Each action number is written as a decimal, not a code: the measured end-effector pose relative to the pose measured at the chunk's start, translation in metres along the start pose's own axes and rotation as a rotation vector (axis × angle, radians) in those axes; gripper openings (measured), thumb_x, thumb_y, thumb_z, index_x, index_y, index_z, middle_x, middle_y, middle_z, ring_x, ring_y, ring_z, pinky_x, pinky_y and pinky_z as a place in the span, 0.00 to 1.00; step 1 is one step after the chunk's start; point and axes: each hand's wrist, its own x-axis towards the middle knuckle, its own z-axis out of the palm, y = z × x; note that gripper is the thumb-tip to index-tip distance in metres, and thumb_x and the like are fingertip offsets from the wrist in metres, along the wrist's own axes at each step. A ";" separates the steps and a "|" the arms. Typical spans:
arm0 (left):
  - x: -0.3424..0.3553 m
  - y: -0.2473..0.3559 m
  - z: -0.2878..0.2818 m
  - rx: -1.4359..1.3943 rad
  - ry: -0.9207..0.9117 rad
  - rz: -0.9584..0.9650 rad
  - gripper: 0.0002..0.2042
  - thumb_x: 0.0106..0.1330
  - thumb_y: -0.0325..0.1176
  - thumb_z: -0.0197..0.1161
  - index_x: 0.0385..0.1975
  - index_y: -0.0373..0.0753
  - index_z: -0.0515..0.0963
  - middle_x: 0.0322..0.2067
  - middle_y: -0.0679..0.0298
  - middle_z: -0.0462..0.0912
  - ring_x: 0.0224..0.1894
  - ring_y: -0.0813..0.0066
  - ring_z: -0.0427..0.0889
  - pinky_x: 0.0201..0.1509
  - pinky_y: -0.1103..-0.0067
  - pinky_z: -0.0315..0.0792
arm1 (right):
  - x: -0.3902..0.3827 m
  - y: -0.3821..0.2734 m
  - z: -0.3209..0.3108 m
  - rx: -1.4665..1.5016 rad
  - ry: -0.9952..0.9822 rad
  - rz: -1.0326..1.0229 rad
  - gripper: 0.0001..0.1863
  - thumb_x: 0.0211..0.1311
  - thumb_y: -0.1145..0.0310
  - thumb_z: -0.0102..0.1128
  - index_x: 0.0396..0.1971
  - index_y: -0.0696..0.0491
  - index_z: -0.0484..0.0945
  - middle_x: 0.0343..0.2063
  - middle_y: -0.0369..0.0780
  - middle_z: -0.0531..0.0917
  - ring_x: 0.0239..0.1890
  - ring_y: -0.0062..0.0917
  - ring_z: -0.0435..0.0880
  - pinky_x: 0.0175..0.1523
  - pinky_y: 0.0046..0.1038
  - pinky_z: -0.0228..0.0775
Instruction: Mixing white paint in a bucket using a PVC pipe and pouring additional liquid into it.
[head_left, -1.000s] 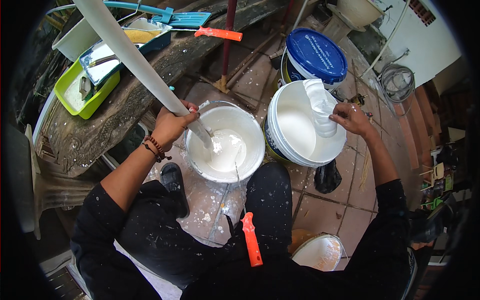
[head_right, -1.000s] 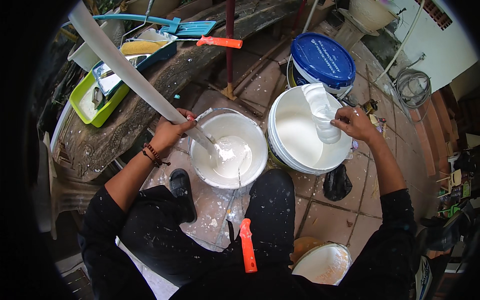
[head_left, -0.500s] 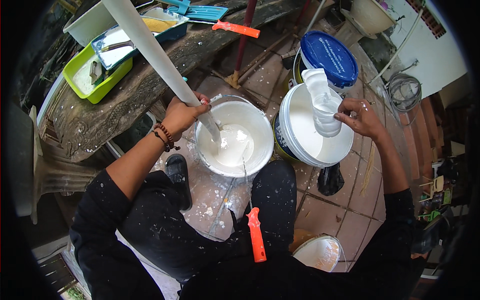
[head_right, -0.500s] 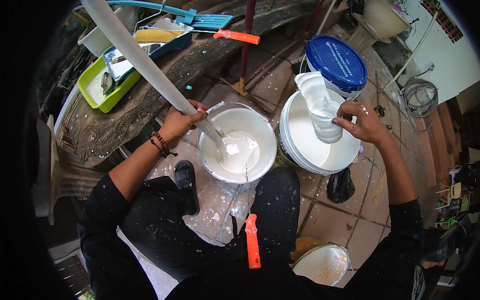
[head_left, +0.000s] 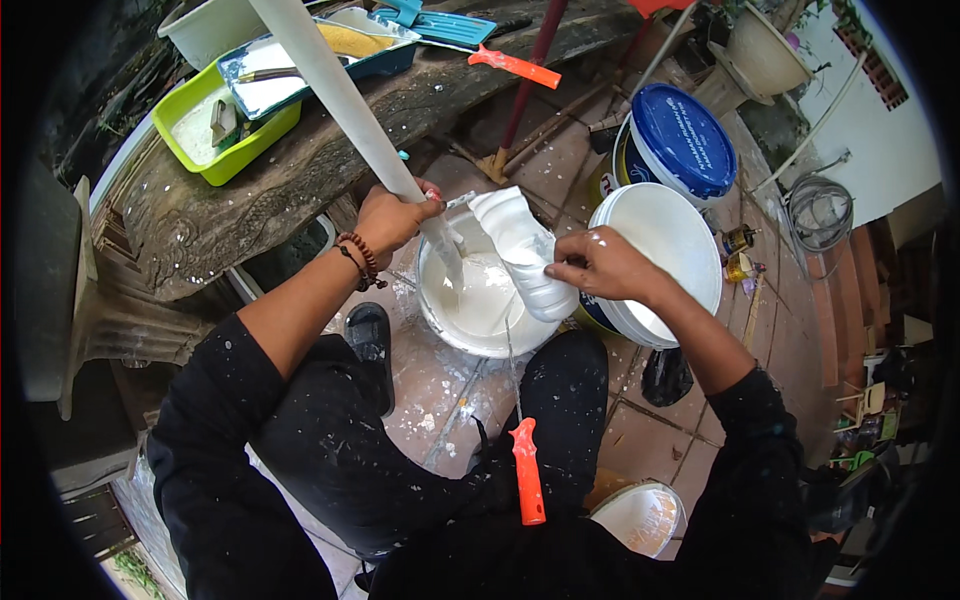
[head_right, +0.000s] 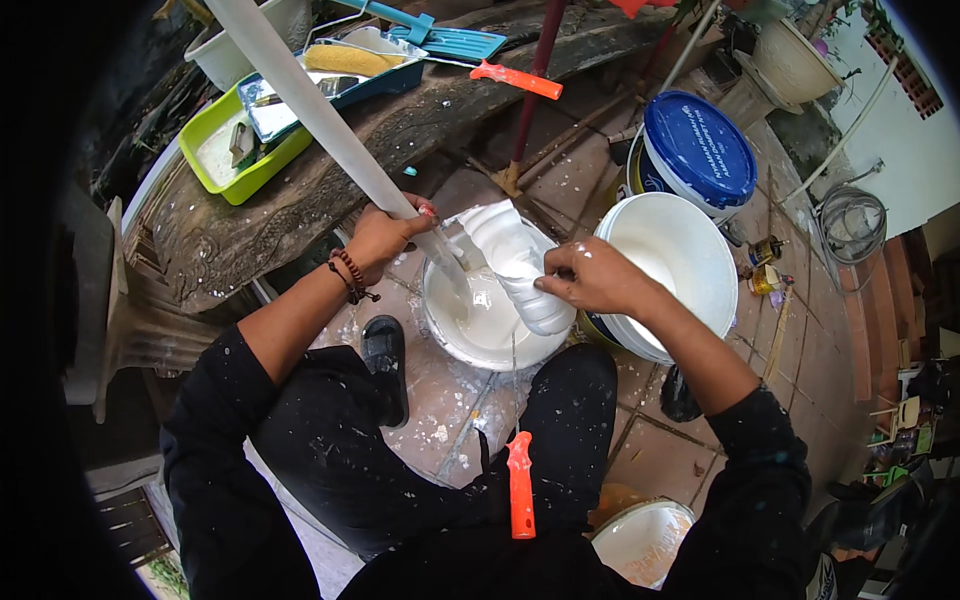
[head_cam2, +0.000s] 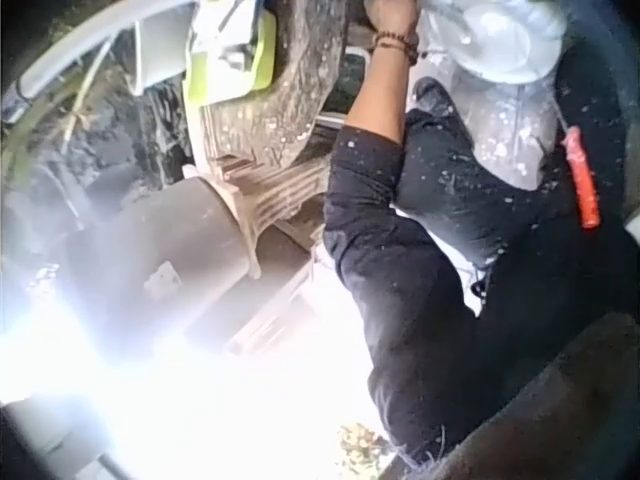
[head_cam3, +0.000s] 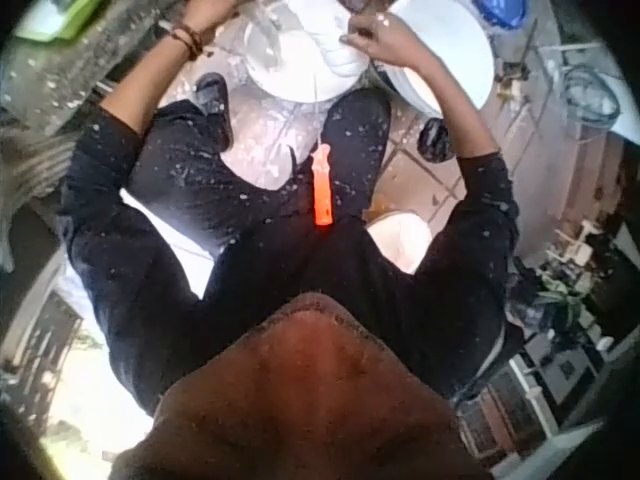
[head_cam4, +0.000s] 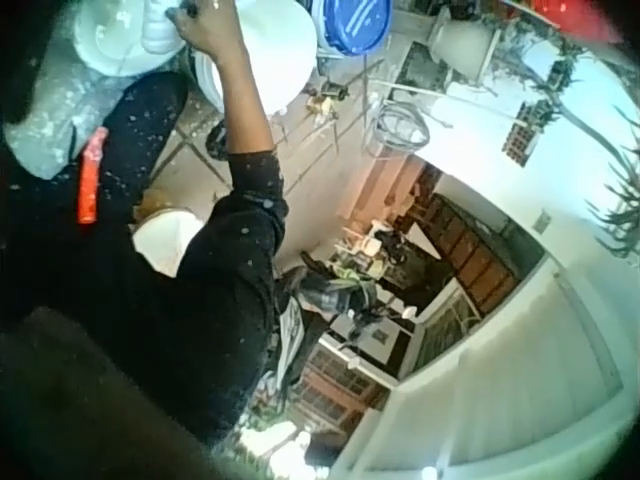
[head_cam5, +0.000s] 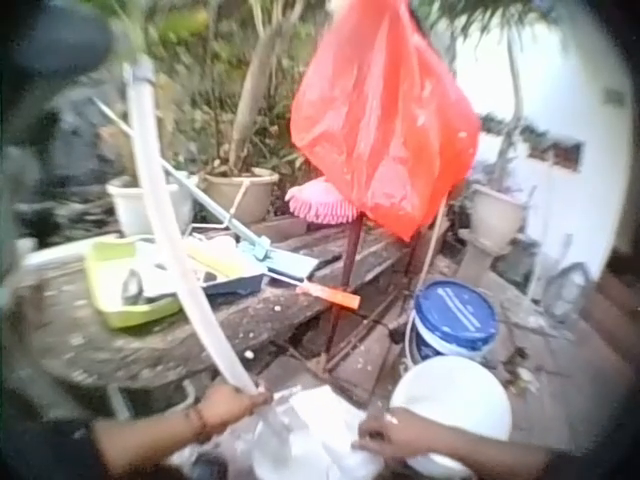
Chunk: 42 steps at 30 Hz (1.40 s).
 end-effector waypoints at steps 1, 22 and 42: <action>0.001 -0.003 0.000 -0.002 0.007 -0.003 0.11 0.63 0.28 0.76 0.43 0.35 0.86 0.42 0.61 0.90 0.46 0.72 0.88 0.55 0.73 0.81 | 0.006 0.005 0.011 -0.013 -0.039 0.032 0.15 0.68 0.60 0.69 0.34 0.60 0.85 0.30 0.49 0.86 0.33 0.42 0.87 0.40 0.41 0.77; -0.016 -0.002 0.011 0.085 0.103 0.041 0.12 0.63 0.37 0.76 0.41 0.37 0.89 0.38 0.58 0.91 0.42 0.71 0.89 0.51 0.73 0.80 | 0.177 0.063 0.135 -0.333 -0.996 0.382 0.27 0.49 0.60 0.78 0.49 0.59 0.89 0.49 0.47 0.90 0.44 0.38 0.90 0.49 0.42 0.82; -0.007 -0.004 0.005 0.021 0.097 0.018 0.12 0.62 0.34 0.77 0.40 0.34 0.88 0.38 0.57 0.91 0.41 0.70 0.89 0.50 0.73 0.81 | 0.197 -0.010 0.118 -0.632 -1.256 0.309 0.25 0.49 0.58 0.80 0.46 0.55 0.90 0.49 0.46 0.90 0.45 0.37 0.88 0.53 0.43 0.77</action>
